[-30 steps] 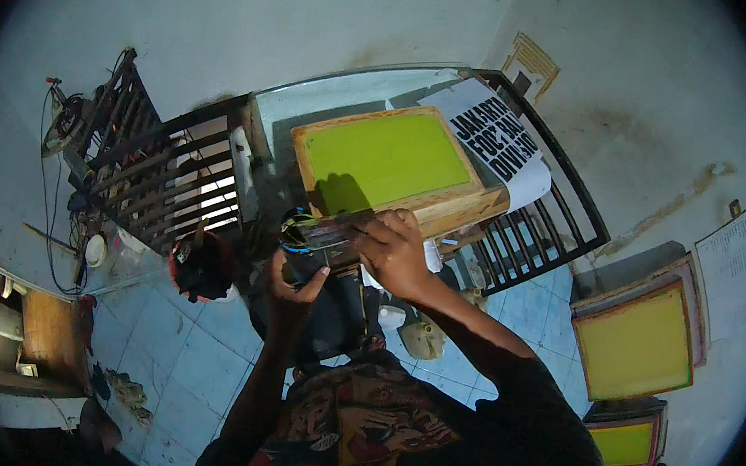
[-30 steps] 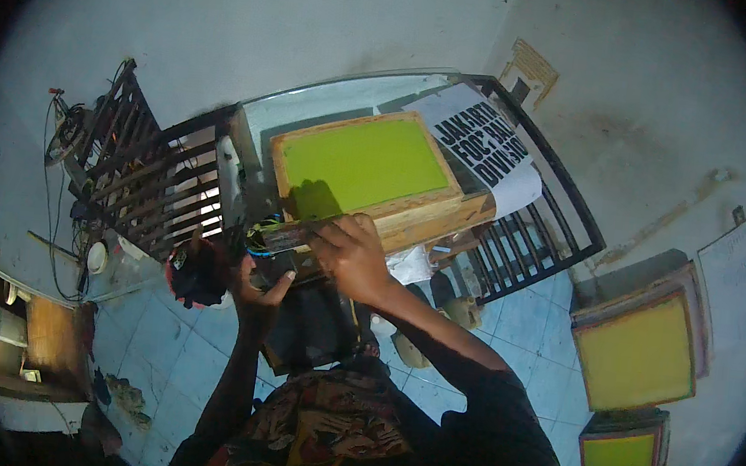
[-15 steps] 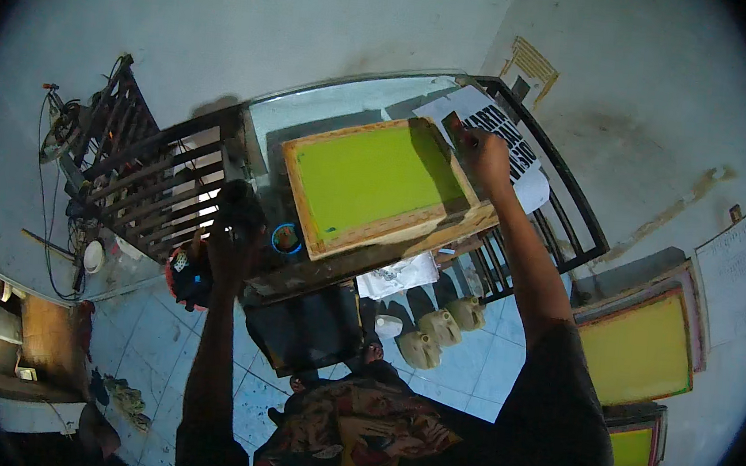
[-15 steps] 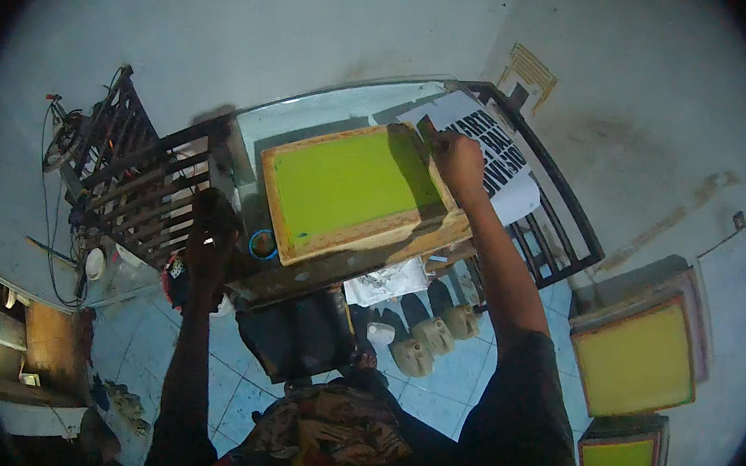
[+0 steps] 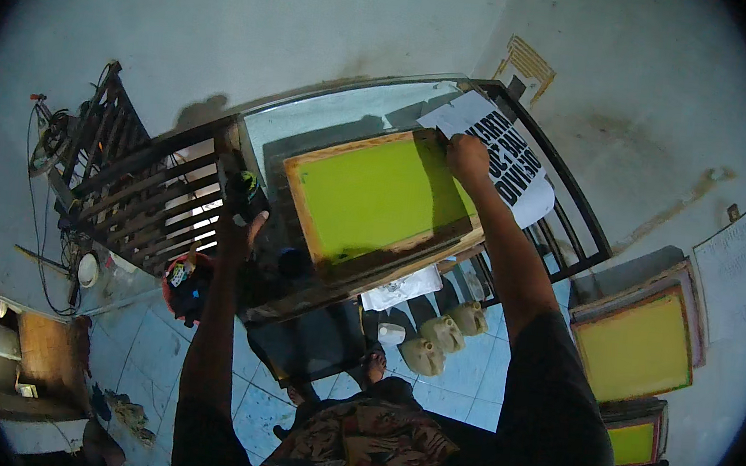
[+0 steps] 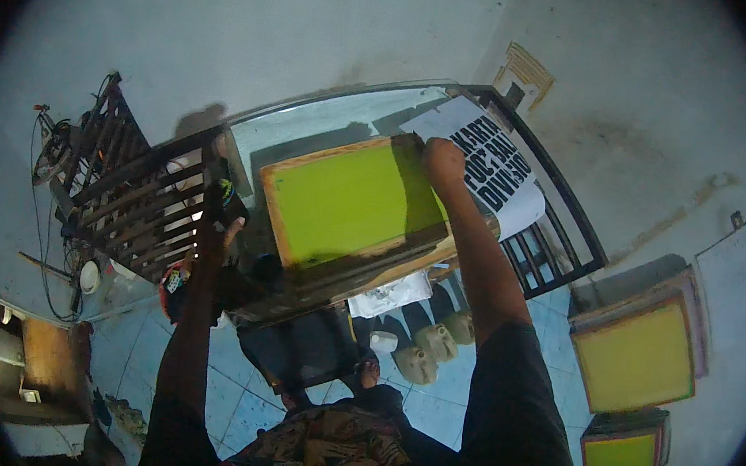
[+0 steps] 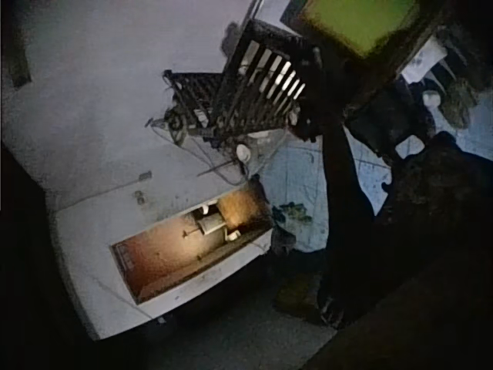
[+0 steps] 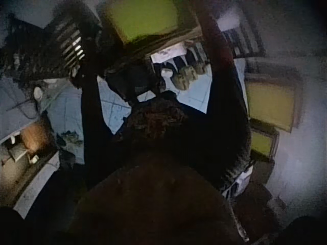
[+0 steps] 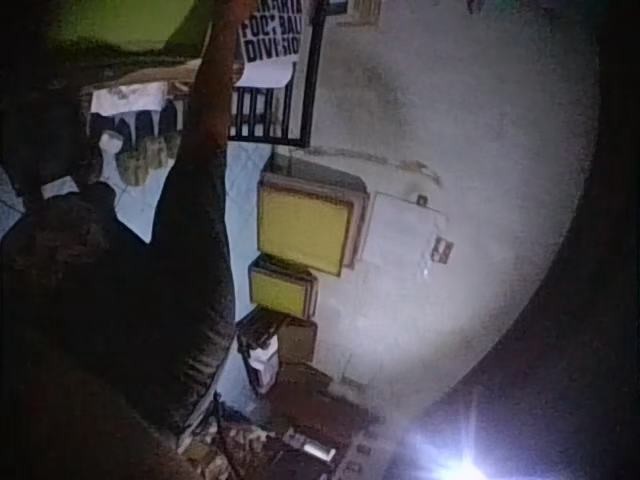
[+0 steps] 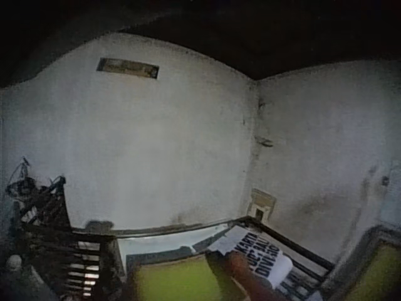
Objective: The person pours green ink onto a screen printing frame and uses a squeegee to spread the ink evenly across the mesh surface. They repeatedly lift and tilt the frame to distribute the ink and ensure full coverage before placing it back on the table.
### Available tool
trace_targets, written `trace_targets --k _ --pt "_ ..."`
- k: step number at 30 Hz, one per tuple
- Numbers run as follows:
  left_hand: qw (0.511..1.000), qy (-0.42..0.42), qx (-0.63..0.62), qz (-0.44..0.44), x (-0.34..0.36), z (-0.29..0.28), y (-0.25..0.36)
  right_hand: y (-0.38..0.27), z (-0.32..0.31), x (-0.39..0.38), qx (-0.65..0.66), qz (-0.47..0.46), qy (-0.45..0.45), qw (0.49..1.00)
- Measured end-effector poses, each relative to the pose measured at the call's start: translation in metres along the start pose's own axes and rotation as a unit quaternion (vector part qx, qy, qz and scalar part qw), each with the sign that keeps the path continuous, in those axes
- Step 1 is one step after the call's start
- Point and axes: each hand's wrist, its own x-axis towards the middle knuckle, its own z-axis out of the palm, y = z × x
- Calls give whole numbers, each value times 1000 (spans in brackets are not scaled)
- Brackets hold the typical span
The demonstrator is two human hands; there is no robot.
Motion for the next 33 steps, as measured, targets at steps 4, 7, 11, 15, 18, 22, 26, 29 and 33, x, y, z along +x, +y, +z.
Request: trace_targets --k 4,7,11,15,18,22,26,29,33 --pt "999 22 40 21 0 -11 -25 -13 19 -3 -6 -10 14 1000" --pt "999 -12 -29 38 -8 -32 -39 -46 29 -12 -22 -18 6 1000" --pt "999 -42 -22 20 -19 -66 -34 -129 20 -34 10 -32 8 999" --pt "998 -51 -30 31 -24 -82 -37 -198 11 -51 29 -34 -36 998" --pt "998 -45 -3 40 -28 -93 -26 -253 0 -65 52 -16 -53 997" --pt "997 -71 -16 7 -29 -93 -25 -282 1 -71 74 0 -34 997" --pt "992 -120 -49 -4 -32 -97 -17 -310 -51 -78 260 37 -19 965" --pt "994 -105 -9 -30 -40 -77 0 -305 -76 -93 441 49 26 896" --pt "997 -61 37 16 -46 -51 4 -316 -89 -106 617 57 42 784"
